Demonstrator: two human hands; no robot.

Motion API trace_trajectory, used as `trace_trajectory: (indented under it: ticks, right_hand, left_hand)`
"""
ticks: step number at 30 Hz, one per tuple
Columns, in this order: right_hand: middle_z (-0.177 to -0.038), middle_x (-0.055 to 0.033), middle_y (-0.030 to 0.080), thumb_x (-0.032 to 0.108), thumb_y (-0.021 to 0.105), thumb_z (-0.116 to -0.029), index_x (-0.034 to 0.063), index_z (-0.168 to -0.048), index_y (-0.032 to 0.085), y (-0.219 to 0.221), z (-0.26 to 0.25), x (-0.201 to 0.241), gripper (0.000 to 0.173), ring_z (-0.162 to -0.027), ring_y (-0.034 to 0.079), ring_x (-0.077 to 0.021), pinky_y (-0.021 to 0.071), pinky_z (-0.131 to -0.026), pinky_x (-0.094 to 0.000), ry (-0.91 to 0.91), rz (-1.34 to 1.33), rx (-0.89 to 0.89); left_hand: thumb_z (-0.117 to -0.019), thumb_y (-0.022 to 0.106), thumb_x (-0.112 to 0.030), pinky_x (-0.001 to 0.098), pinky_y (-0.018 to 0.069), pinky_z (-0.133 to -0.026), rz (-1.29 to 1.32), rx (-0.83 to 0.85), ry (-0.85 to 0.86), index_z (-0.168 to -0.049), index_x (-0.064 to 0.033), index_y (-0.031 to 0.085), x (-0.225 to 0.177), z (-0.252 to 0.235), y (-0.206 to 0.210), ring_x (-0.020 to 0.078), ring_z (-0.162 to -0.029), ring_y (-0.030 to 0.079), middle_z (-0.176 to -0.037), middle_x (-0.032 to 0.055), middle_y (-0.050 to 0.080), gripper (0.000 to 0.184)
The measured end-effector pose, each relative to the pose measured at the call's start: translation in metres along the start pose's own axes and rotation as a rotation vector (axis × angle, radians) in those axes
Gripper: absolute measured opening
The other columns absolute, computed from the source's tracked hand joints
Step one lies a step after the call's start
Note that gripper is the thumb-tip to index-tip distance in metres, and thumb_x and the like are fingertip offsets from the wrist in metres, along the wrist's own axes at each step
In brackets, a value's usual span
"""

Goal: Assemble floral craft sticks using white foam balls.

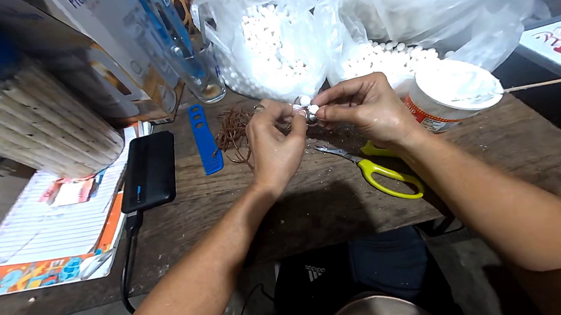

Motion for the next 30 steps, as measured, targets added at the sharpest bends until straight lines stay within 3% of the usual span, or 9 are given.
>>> trace_trajectory:
  ticks: [10,14,16,20,22,25,28,30]
  right_hand:
    - [-0.079,0.0038,0.072,-0.006,0.069,-0.0897,0.0021,-0.095,0.073,0.001,0.0,0.0,0.011,-0.066,0.067,-0.0013,0.0593,-0.065,-0.0187,-0.036,0.014,-0.011]
    - [-0.088,0.0051,0.072,0.002,0.066,-0.094,0.0006,-0.11,0.071,-0.016,-0.001,0.008,0.017,-0.073,0.067,-0.0004,0.0584,-0.069,-0.0189,-0.084,0.072,-0.07]
    - [-0.089,0.0047,0.072,0.004,0.065,-0.0958,0.0014,-0.112,0.07,-0.029,-0.003,0.01,0.017,-0.075,0.069,-0.0029,0.0602,-0.068,-0.0217,-0.099,0.087,-0.146]
    - [-0.082,0.0048,0.07,0.006,0.064,-0.0967,0.0031,-0.099,0.072,-0.03,0.0,0.002,0.009,-0.071,0.066,-0.002,0.0585,-0.067,-0.0223,-0.056,0.133,-0.153]
    - [-0.08,0.0036,0.069,0.006,0.065,-0.096,0.0021,-0.095,0.073,-0.015,0.003,-0.004,0.009,-0.068,0.063,-0.0007,0.0563,-0.065,-0.0209,0.017,0.152,-0.019]
    - [-0.081,0.0017,0.07,0.003,0.067,-0.0945,0.0,-0.098,0.073,0.009,0.006,-0.008,0.008,-0.066,0.064,-0.001,0.0561,-0.062,-0.019,0.1,0.049,0.094]
    - [-0.073,0.0048,0.068,0.0,0.067,-0.095,0.0027,-0.09,0.073,0.018,0.008,-0.012,0.009,-0.06,0.061,0.0,0.054,-0.058,-0.017,0.09,-0.039,0.06]
    - [-0.073,0.0055,0.068,0.0,0.066,-0.0954,0.003,-0.09,0.074,0.016,0.008,-0.014,0.01,-0.06,0.059,0.0007,0.0529,-0.057,-0.0164,0.064,-0.03,0.024]
  left_hand:
    - [-0.095,0.064,-0.003,0.0115,0.0415,-0.06,0.053,-0.001,-0.013,-0.084,-0.0015,0.065,0.001,-0.001,0.002,0.0004,-0.07,0.053,-0.085,0.0036,0.057,0.011]
    - [-0.0976,0.064,-0.004,0.0114,0.0484,-0.066,0.179,0.001,-0.087,-0.093,-0.0002,0.066,0.006,-0.005,-0.001,-0.0018,-0.077,0.058,-0.092,0.0017,0.062,0.006]
    - [-0.0971,0.062,0.001,0.0162,0.0541,-0.071,0.35,-0.024,-0.209,-0.095,-0.0012,0.065,0.01,-0.01,0.002,-0.0008,-0.075,0.062,-0.087,-0.0029,0.064,0.004]
    - [-0.1027,0.054,0.001,0.0203,0.0578,-0.068,0.638,0.039,-0.512,-0.091,-0.0086,0.064,0.012,-0.01,0.004,0.005,-0.071,0.067,-0.081,-0.0029,0.068,0.018]
    - [-0.1038,0.054,-0.004,0.018,0.0545,-0.069,0.632,0.084,-0.559,-0.091,-0.0125,0.067,0.012,-0.006,0.003,0.0023,-0.072,0.063,-0.086,-0.0049,0.068,0.02]
    - [-0.1034,0.055,-0.006,0.0194,0.0526,-0.073,0.677,0.123,-0.584,-0.093,-0.0126,0.068,0.011,-0.003,0.005,0.0025,-0.073,0.06,-0.087,-0.005,0.066,0.019]
    - [-0.103,0.054,-0.006,0.0206,0.0539,-0.075,0.765,0.129,-0.599,-0.096,-0.0111,0.07,0.014,-0.002,0.011,0.0038,-0.074,0.061,-0.087,-0.0033,0.067,0.018]
    - [-0.1043,0.054,-0.008,0.0208,0.0546,-0.075,0.775,0.079,-0.635,-0.099,-0.0095,0.07,0.014,-0.002,0.011,0.0047,-0.075,0.063,-0.088,-0.0023,0.068,0.018]
Point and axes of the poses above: each hand's wrist, its own z-axis away from the middle knuckle, its own y-axis out of the palm, x = y × z, the point moved 3 cm from there along -z, towards the middle knuckle
